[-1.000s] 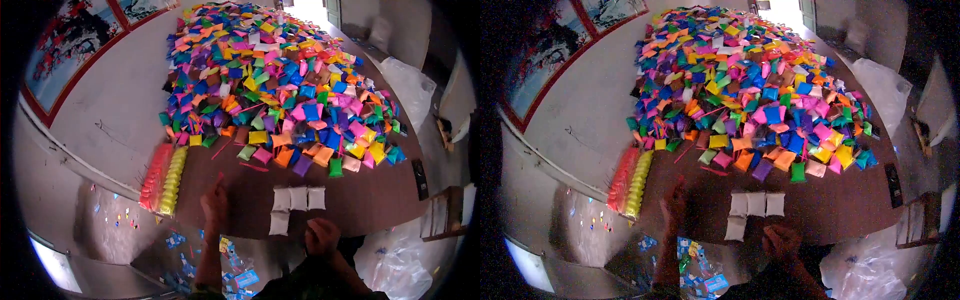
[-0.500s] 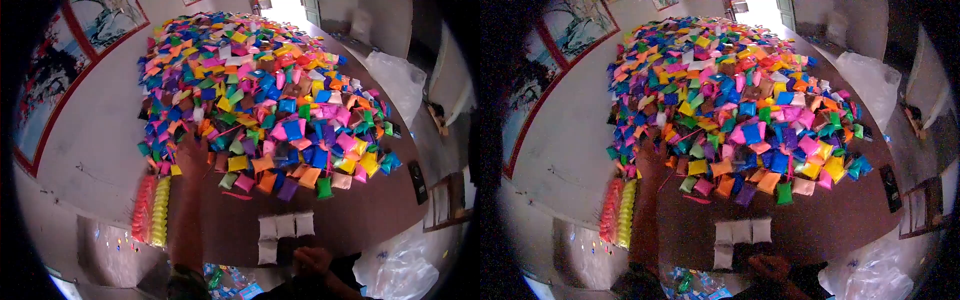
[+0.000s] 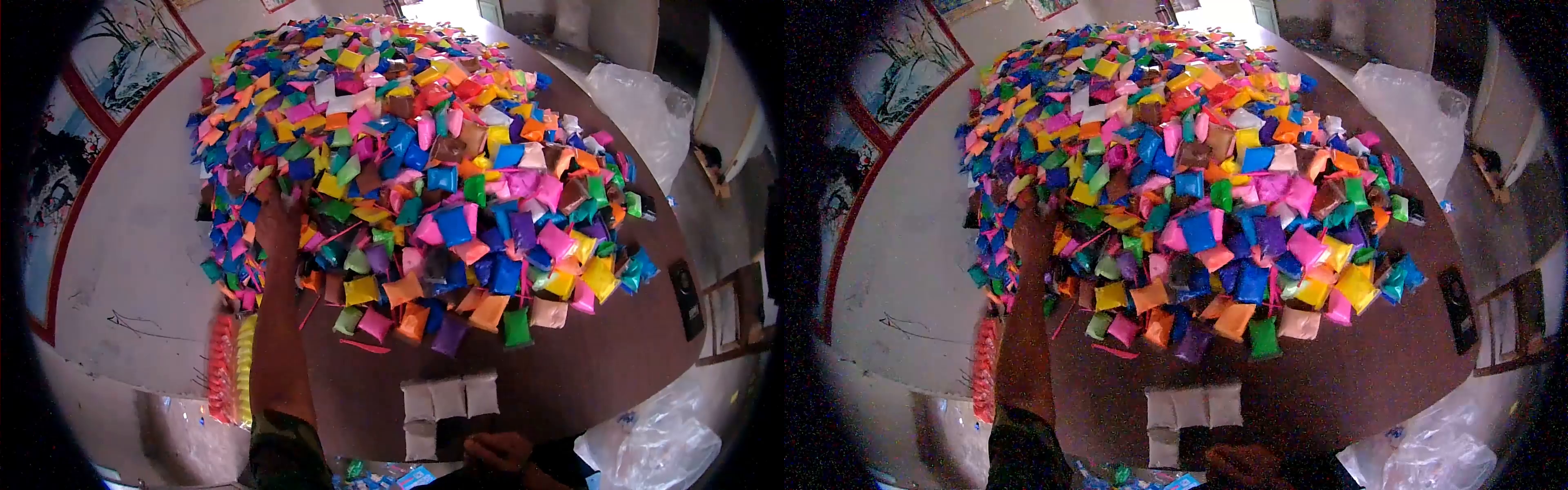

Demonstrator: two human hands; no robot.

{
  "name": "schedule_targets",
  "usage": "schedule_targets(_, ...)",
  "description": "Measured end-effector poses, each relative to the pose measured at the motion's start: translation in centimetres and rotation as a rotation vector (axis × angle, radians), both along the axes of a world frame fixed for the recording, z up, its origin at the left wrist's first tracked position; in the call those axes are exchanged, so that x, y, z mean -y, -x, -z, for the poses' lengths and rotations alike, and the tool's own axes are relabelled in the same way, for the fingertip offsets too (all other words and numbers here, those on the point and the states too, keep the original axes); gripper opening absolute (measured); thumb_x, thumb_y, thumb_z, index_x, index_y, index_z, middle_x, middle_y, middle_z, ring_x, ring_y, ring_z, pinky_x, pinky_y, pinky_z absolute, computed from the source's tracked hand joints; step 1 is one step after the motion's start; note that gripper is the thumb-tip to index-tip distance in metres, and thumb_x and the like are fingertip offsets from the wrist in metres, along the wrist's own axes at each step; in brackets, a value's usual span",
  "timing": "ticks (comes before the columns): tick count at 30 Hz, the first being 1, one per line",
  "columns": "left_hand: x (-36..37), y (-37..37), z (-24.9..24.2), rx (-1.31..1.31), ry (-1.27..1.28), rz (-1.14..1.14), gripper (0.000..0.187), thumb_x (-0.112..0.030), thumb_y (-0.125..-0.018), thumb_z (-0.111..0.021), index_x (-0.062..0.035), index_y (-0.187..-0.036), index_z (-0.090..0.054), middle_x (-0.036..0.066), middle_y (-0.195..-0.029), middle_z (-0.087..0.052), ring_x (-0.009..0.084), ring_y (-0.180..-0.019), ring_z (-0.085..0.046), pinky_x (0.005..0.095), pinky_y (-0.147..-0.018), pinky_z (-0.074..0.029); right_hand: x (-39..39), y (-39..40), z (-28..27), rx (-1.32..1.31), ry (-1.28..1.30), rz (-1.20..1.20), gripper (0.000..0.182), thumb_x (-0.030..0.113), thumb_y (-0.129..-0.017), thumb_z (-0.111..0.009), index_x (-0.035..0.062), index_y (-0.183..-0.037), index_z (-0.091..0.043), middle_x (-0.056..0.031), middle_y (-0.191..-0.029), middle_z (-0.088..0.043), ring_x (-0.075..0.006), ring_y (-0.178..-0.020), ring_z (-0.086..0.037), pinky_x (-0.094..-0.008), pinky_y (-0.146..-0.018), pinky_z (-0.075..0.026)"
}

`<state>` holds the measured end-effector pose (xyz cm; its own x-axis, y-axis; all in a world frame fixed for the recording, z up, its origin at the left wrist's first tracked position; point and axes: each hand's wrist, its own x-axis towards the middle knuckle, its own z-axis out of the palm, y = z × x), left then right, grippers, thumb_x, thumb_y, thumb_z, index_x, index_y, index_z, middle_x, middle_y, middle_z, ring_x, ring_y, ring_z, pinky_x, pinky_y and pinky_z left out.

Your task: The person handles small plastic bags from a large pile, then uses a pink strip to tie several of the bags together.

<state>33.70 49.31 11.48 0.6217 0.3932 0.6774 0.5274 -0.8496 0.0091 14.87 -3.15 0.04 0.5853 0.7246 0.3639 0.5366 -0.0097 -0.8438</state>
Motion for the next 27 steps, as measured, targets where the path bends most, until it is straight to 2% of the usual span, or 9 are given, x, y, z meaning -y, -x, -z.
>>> schedule_targets(2, 0.5, 0.5, -0.9, -0.006, -0.041, -0.024, 0.043, -0.034, -0.087, -0.071, -0.0033, -0.117, -0.067, 0.022, -0.091, -0.068, 0.0372, -0.079, -0.067, 0.0449, -0.065, -0.054, -0.5, 0.2, -1.6, 0.164, -0.035, 0.132, 0.025, 0.014, -0.085, -0.075, 0.0047, -0.108, -0.071, -0.0095, -0.083, -0.071, -0.0211, -0.071, -0.070, -0.0328, -0.063, -0.059)
schedule_targets(5, 3.0, 3.0, -3.9, 0.176, 0.251, 0.131, 0.028, -0.023, -0.086, -0.073, -0.0034, -0.105, -0.068, 0.014, -0.080, -0.067, 0.0232, -0.071, -0.064, 0.0358, -0.063, -0.052, -0.9, 0.0, -2.6, 0.247, -0.112, 0.127, 0.029, 0.013, -0.081, -0.077, 0.0064, -0.109, -0.070, -0.0094, -0.082, -0.070, -0.0212, -0.068, -0.069, -0.0336, -0.062, -0.058)
schedule_targets(7, 5.8, 5.9, -5.1, 0.277, 0.377, 0.275, 0.019, -0.016, -0.084, -0.074, -0.0035, -0.097, -0.068, 0.007, -0.075, -0.064, 0.0140, -0.067, -0.058, 0.0300, -0.061, -0.049, -0.4, -0.5, -0.9, -0.186, -0.059, -0.051, 0.033, 0.013, -0.080, -0.078, 0.0067, -0.111, -0.069, -0.0103, -0.083, -0.070, -0.0216, -0.066, -0.068, -0.0334, -0.061, -0.058)
schedule_targets(8, 7.6, 8.0, -5.4, 0.320, 0.423, 0.354, 0.015, -0.013, -0.083, -0.075, -0.0035, -0.093, -0.067, 0.004, -0.072, -0.062, 0.0095, -0.066, -0.054, 0.0271, -0.061, -0.047, 0.7, -1.1, 0.9, -0.625, 0.029, -0.199, 0.036, 0.013, -0.079, -0.077, 0.0064, -0.113, -0.068, -0.0111, -0.085, -0.070, -0.0222, -0.065, -0.067, -0.0330, -0.061, -0.057)
schedule_targets(10, 13.0, 12.5, -5.0, 0.339, 0.684, 0.432, 0.014, -0.010, -0.082, -0.075, -0.0045, -0.087, -0.063, -0.003, -0.070, -0.054, 0.0050, -0.069, -0.047, 0.0232, -0.059, -0.044, 0.7, -0.4, 0.3, -0.568, 0.056, -0.089, 0.037, 0.013, -0.080, -0.075, 0.0053, -0.116, -0.067, -0.0122, -0.090, -0.069, -0.0221, -0.066, -0.066, -0.0324, -0.062, -0.056)
schedule_targets(12, 20.7, 17.0, -4.1, 0.307, 0.764, 0.351, 0.012, -0.008, -0.083, -0.073, -0.0051, -0.084, -0.062, -0.004, -0.069, -0.053, 0.0049, -0.067, -0.047, 0.0234, -0.058, -0.044, -1.3, 1.6, -1.9, 0.426, -0.110, 0.401, 0.036, 0.014, -0.083, -0.071, 0.0039, -0.117, -0.065, -0.0129, -0.094, -0.068, -0.0209, -0.069, -0.065, -0.0320, -0.064, -0.055)
schedule_targets(18, 37.9, 27.3, 2.1, 0.083, 1.406, 0.487, 0.029, -0.005, -0.085, -0.076, -0.0030, -0.112, -0.068, 0.000, -0.084, -0.064, 0.0080, -0.074, -0.055, 0.0239, -0.065, -0.046, 1.6, 2.0, -3.0, -0.711, -0.437, 0.119, 0.034, 0.016, -0.090, -0.064, 0.0017, -0.121, -0.063, -0.0082, -0.105, -0.065, -0.0132, -0.091, -0.062, -0.0306, -0.082, -0.052)
schedule_targets(25, 45.1, 30.6, 5.4, 0.094, 1.349, 0.688, 0.030, -0.009, -0.087, -0.076, -0.0048, -0.115, -0.067, 0.005, -0.097, -0.068, 0.0089, -0.083, -0.061, 0.0248, -0.071, -0.051, 7.7, 4.3, -2.0, -0.718, -0.199, 0.217, 0.029, 0.012, -0.092, -0.066, 0.0017, -0.119, -0.065, -0.0038, -0.106, -0.067, -0.0117, -0.097, -0.062, -0.0275, -0.086, -0.050)
schedule_targets(27, 44.9, 30.9, 5.3, 0.077, 1.509, 0.688, 0.030, -0.009, -0.086, -0.076, -0.0046, -0.114, -0.068, 0.006, -0.096, -0.068, 0.0094, -0.082, -0.061, 0.0251, -0.070, -0.051, 8.7, 4.7, -1.8, -0.708, -0.219, 0.232, 0.026, 0.011, -0.092, -0.067, 0.0018, -0.116, -0.067, -0.0032, -0.106, -0.068, -0.0110, -0.095, -0.062, -0.0276, -0.085, -0.050)
